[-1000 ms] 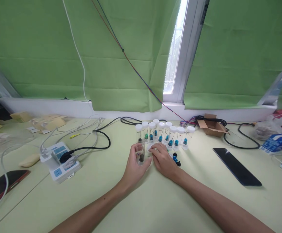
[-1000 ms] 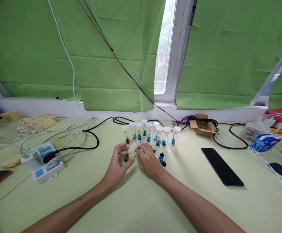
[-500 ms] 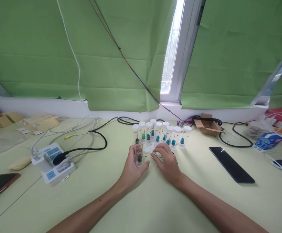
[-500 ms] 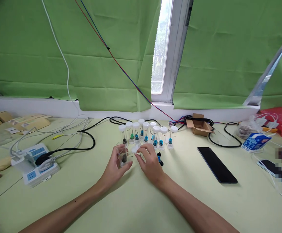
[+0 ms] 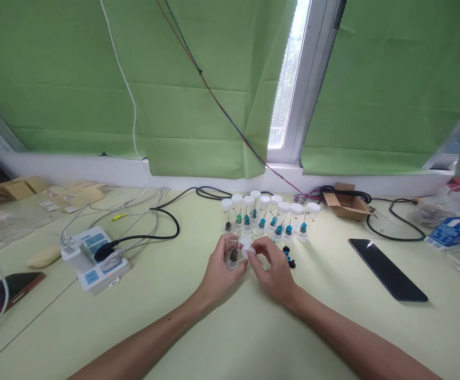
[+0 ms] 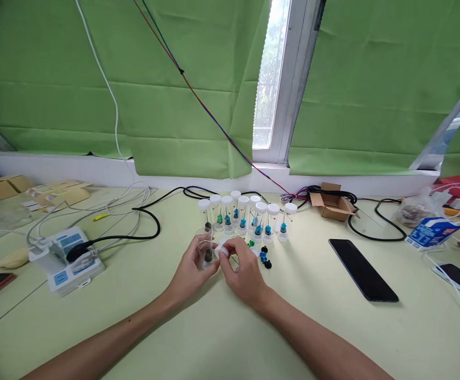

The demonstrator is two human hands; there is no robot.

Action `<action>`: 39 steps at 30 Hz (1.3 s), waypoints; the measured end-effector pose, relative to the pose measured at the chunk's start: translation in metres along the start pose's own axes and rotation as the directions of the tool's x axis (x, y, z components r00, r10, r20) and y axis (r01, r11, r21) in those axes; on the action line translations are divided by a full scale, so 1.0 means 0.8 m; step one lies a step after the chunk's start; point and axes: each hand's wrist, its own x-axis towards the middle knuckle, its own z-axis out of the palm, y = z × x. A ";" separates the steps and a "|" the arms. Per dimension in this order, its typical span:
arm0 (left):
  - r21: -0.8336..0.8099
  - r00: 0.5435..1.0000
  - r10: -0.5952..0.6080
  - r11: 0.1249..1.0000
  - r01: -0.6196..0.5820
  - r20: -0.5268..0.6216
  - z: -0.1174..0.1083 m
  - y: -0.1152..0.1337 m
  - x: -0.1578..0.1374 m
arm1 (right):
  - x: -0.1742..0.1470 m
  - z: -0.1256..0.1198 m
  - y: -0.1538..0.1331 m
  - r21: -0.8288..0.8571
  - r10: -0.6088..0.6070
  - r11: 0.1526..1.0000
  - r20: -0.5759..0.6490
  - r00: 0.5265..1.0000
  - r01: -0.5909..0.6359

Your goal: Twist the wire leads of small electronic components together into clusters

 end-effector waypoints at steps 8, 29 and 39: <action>-0.001 0.996 0.082 0.997 -0.082 0.035 -0.001 -0.002 0.001 | 0.002 -0.001 0.006 -0.024 -0.013 1.000 -0.003 1.000 0.013; 0.000 0.998 0.056 0.998 -0.056 0.021 -0.002 0.000 0.002 | 0.003 -0.008 0.010 -0.135 -0.097 0.984 0.149 0.984 0.118; 0.043 0.998 0.058 0.997 -0.057 -0.034 -0.004 0.003 0.001 | 0.001 -0.010 0.009 -0.146 -0.129 0.974 0.261 0.957 0.171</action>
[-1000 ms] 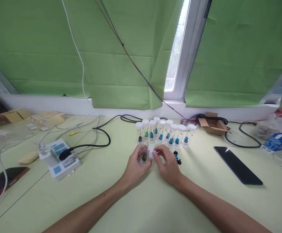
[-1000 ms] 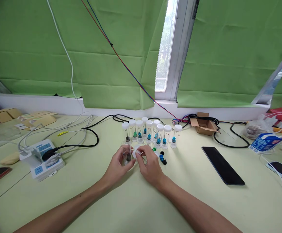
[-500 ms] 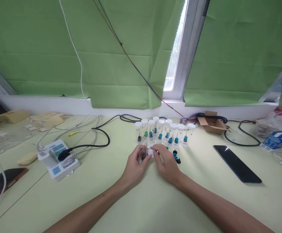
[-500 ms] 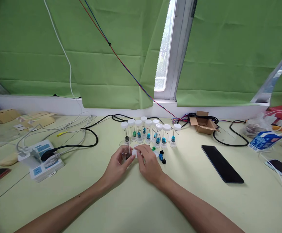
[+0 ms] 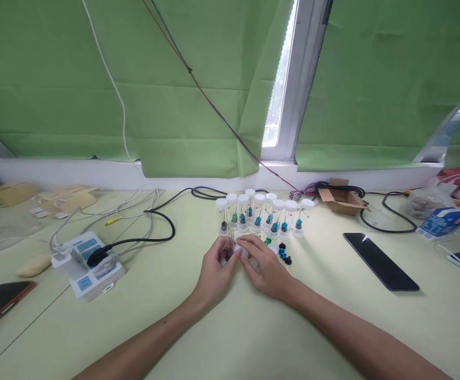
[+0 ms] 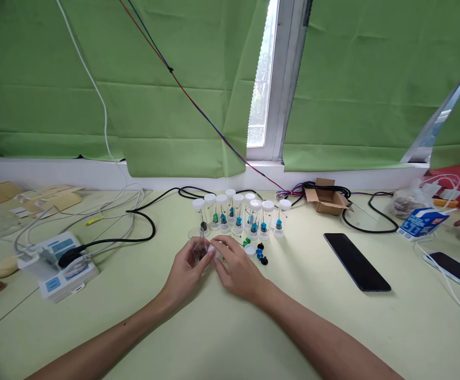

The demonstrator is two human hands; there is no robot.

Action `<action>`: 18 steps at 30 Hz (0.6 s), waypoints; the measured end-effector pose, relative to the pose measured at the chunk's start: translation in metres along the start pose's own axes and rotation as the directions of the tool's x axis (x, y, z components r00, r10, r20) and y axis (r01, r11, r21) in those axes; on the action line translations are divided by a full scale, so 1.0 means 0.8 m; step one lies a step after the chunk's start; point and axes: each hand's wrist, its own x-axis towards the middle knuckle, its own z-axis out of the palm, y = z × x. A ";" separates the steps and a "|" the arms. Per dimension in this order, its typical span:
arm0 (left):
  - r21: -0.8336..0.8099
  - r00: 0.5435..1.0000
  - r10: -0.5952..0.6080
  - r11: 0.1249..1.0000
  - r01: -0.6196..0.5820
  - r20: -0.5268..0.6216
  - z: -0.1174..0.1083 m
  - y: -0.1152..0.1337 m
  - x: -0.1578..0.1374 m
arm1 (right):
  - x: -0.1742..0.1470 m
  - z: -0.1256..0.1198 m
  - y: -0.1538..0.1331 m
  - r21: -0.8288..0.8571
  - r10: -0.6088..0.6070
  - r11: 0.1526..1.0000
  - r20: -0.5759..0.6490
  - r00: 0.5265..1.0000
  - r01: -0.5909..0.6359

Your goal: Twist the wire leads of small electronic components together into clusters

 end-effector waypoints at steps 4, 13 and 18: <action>0.000 1.000 -0.008 1.000 0.008 -0.001 0.001 -0.001 0.000 | 0.001 0.001 0.001 -0.036 -0.008 0.999 0.039 0.999 0.010; -0.011 0.999 -0.035 0.999 0.035 0.039 0.000 -0.002 0.000 | 0.004 -0.003 0.000 -0.043 0.003 0.999 0.038 0.999 -0.002; 0.009 0.999 -0.050 0.999 0.050 0.000 0.002 0.001 -0.003 | 0.004 -0.006 0.004 -0.035 0.051 0.998 -0.016 0.999 -0.052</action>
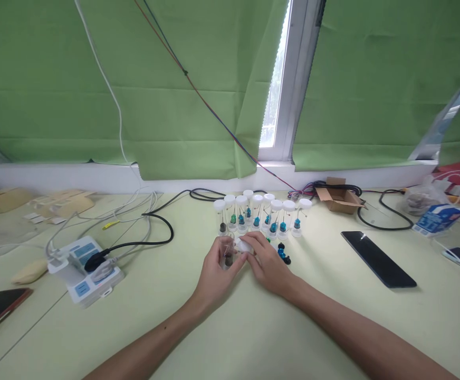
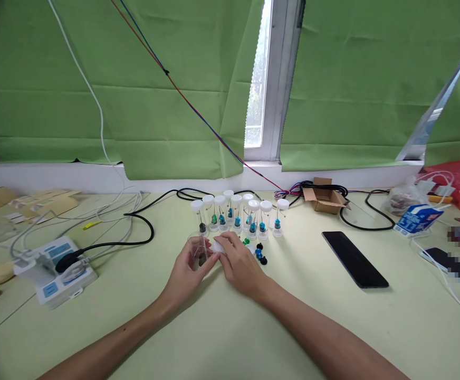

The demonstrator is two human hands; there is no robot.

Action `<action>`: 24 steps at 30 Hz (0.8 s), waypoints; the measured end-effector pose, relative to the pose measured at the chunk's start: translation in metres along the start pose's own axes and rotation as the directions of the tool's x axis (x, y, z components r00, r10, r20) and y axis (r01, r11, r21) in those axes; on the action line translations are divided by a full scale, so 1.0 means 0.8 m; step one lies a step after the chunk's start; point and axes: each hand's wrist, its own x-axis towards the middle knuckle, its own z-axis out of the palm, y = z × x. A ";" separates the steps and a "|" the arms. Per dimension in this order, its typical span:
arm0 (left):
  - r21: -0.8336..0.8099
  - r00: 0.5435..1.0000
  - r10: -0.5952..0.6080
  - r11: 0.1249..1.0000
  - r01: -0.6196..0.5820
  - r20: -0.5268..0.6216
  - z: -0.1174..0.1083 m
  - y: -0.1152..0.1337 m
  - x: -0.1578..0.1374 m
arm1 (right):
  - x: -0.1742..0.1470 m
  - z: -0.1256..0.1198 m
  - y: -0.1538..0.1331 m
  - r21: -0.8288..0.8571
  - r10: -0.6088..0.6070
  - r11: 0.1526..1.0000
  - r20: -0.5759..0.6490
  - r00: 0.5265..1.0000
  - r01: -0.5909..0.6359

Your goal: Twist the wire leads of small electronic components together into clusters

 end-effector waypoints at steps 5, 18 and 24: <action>-0.009 0.999 0.017 1.000 -0.017 -0.032 0.002 0.003 -0.002 | 0.003 -0.004 0.000 0.006 0.026 1.000 -0.065 0.998 -0.026; 0.073 0.999 0.035 0.997 -0.037 0.032 0.002 0.000 -0.003 | -0.002 -0.005 0.005 -0.033 0.101 0.994 -0.047 0.994 -0.102; 0.048 0.998 0.020 0.999 -0.023 0.067 0.002 0.003 -0.003 | -0.003 -0.004 0.006 -0.049 0.021 0.999 -0.019 1.000 -0.022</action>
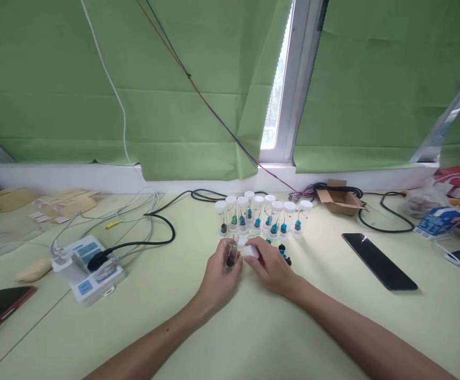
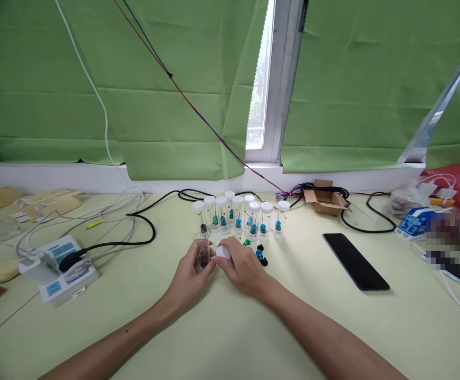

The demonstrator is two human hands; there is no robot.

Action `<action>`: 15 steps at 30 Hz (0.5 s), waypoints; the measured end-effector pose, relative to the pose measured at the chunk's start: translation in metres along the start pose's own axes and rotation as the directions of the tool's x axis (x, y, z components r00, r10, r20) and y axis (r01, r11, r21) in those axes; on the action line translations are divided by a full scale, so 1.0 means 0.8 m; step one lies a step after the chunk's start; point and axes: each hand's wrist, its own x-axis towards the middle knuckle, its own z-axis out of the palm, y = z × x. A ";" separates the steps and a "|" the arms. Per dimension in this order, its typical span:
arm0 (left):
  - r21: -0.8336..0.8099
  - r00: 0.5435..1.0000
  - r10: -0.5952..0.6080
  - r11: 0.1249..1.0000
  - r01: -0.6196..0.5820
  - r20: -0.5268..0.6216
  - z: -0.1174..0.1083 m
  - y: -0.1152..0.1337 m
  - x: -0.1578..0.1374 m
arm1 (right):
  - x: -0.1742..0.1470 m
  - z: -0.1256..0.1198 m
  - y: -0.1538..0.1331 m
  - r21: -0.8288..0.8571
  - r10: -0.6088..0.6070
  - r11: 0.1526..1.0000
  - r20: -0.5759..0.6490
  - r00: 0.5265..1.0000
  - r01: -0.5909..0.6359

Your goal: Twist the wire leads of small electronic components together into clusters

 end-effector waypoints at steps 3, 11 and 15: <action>0.002 1.000 -0.015 1.000 0.015 0.002 0.000 0.001 0.000 | 0.000 -0.001 -0.001 -0.019 -0.017 1.000 -0.015 1.000 0.017; 0.034 1.000 0.001 0.999 -0.002 0.003 0.000 -0.001 0.000 | 0.003 -0.006 -0.003 -0.058 -0.114 0.992 -0.030 0.993 0.112; 0.072 0.999 -0.002 0.997 -0.001 0.042 -0.001 0.000 -0.001 | 0.003 -0.007 -0.002 -0.063 -0.141 0.989 -0.076 0.987 0.136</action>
